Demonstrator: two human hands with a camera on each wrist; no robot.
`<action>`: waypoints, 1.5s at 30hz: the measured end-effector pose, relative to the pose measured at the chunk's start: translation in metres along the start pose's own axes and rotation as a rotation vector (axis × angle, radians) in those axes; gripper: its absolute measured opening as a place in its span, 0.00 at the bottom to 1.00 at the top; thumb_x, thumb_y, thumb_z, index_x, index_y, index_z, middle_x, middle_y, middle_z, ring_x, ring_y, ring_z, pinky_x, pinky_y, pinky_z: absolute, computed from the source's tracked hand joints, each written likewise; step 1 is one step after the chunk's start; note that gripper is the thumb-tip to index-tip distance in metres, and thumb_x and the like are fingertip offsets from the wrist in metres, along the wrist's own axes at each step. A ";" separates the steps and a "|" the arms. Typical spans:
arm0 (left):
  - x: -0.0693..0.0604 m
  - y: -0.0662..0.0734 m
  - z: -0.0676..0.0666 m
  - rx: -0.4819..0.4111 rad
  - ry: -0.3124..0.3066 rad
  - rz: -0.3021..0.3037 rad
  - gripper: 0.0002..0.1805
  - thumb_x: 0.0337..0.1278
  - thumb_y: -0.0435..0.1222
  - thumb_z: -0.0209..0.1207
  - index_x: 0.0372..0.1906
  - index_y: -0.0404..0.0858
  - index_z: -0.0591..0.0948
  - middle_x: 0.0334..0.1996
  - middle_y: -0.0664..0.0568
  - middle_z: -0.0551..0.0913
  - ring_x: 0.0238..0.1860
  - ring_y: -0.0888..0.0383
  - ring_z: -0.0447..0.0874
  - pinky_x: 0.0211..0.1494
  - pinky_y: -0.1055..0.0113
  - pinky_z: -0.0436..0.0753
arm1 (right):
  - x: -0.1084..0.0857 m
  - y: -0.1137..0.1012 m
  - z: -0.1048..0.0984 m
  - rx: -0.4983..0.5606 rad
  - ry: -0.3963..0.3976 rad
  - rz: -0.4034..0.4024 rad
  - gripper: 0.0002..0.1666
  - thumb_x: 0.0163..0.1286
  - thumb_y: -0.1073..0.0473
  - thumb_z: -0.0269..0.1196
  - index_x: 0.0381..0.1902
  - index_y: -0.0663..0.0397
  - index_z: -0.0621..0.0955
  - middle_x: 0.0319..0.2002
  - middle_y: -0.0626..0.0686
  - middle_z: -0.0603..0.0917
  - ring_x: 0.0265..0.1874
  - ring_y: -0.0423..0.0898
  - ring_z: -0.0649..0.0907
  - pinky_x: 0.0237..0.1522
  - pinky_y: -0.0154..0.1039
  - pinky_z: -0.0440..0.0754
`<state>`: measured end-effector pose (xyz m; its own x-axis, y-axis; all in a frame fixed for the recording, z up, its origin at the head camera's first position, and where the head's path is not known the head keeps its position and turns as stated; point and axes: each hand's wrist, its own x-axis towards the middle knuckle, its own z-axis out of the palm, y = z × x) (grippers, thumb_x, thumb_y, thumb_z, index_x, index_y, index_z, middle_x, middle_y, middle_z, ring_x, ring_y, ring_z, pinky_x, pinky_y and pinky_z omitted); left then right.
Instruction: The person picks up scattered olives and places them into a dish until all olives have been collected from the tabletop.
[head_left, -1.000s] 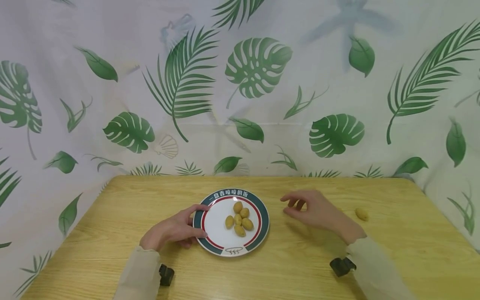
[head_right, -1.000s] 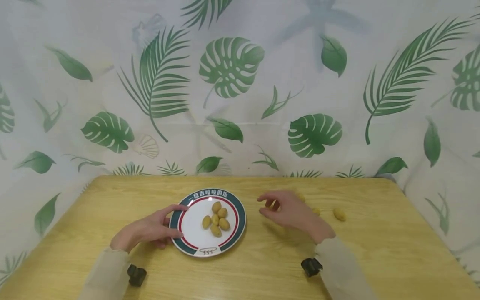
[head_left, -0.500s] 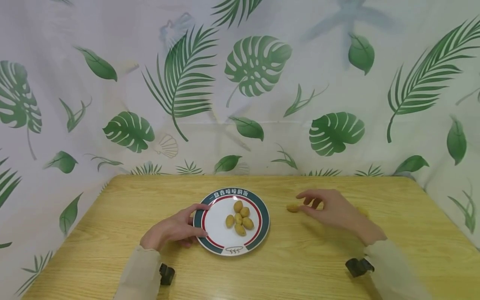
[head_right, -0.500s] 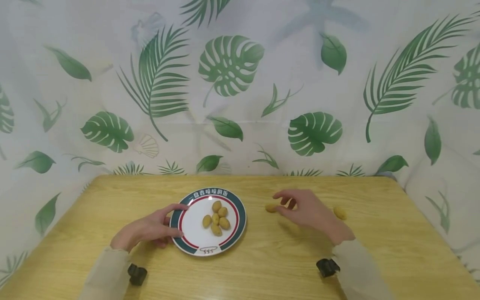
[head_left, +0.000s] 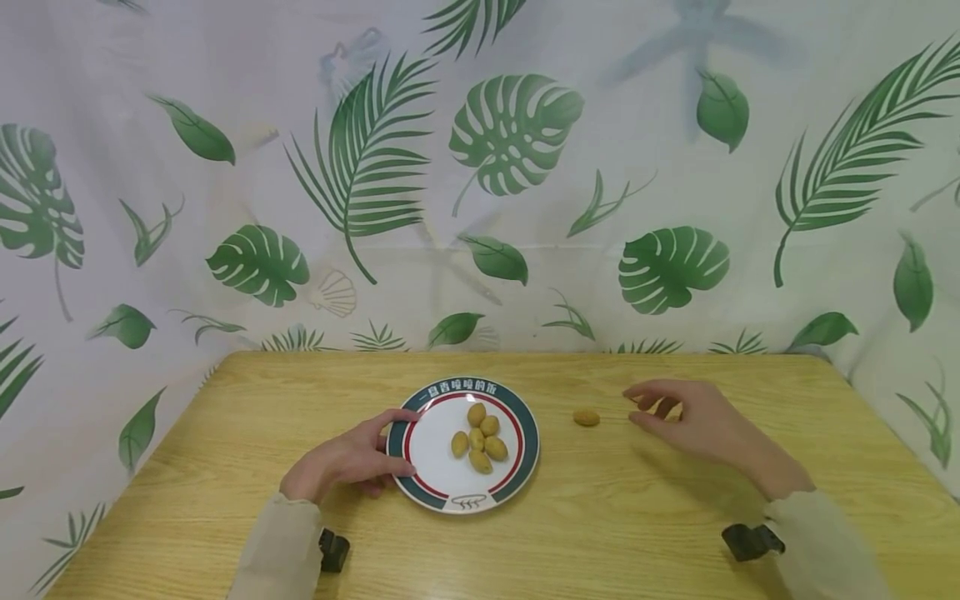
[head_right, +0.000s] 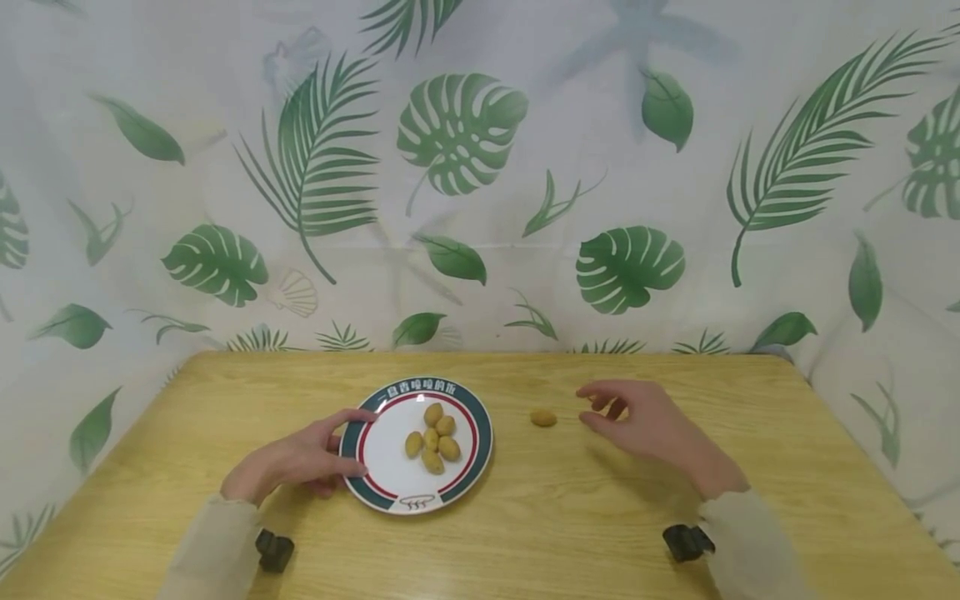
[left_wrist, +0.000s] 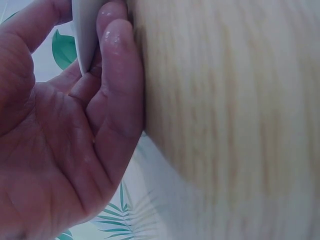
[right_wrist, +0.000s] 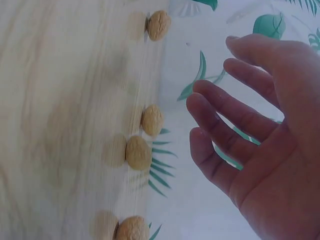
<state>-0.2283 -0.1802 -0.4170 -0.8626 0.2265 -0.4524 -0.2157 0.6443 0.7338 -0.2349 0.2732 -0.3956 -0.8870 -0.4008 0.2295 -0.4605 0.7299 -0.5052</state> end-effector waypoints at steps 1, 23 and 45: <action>0.000 0.000 0.000 0.002 0.001 0.001 0.39 0.60 0.41 0.71 0.73 0.57 0.67 0.38 0.48 0.82 0.29 0.55 0.80 0.30 0.68 0.79 | -0.001 0.001 -0.001 -0.002 0.000 0.002 0.17 0.70 0.56 0.68 0.54 0.53 0.86 0.43 0.51 0.90 0.34 0.35 0.84 0.33 0.32 0.81; -0.001 -0.002 0.001 0.007 0.008 -0.008 0.39 0.59 0.42 0.71 0.73 0.58 0.67 0.39 0.48 0.82 0.28 0.55 0.80 0.30 0.68 0.79 | -0.027 0.037 -0.022 -0.046 0.085 0.024 0.17 0.69 0.57 0.70 0.54 0.52 0.86 0.37 0.47 0.89 0.30 0.29 0.83 0.29 0.32 0.80; 0.000 -0.001 0.000 0.001 0.000 -0.005 0.39 0.60 0.42 0.70 0.73 0.59 0.67 0.39 0.48 0.82 0.30 0.54 0.80 0.31 0.68 0.79 | -0.047 0.080 -0.044 -0.100 0.034 0.187 0.21 0.71 0.52 0.68 0.58 0.55 0.84 0.41 0.54 0.90 0.31 0.28 0.83 0.32 0.32 0.80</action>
<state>-0.2280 -0.1807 -0.4172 -0.8613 0.2233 -0.4564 -0.2197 0.6463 0.7308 -0.2318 0.3750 -0.4107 -0.9573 -0.2349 0.1685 -0.2870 0.8421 -0.4566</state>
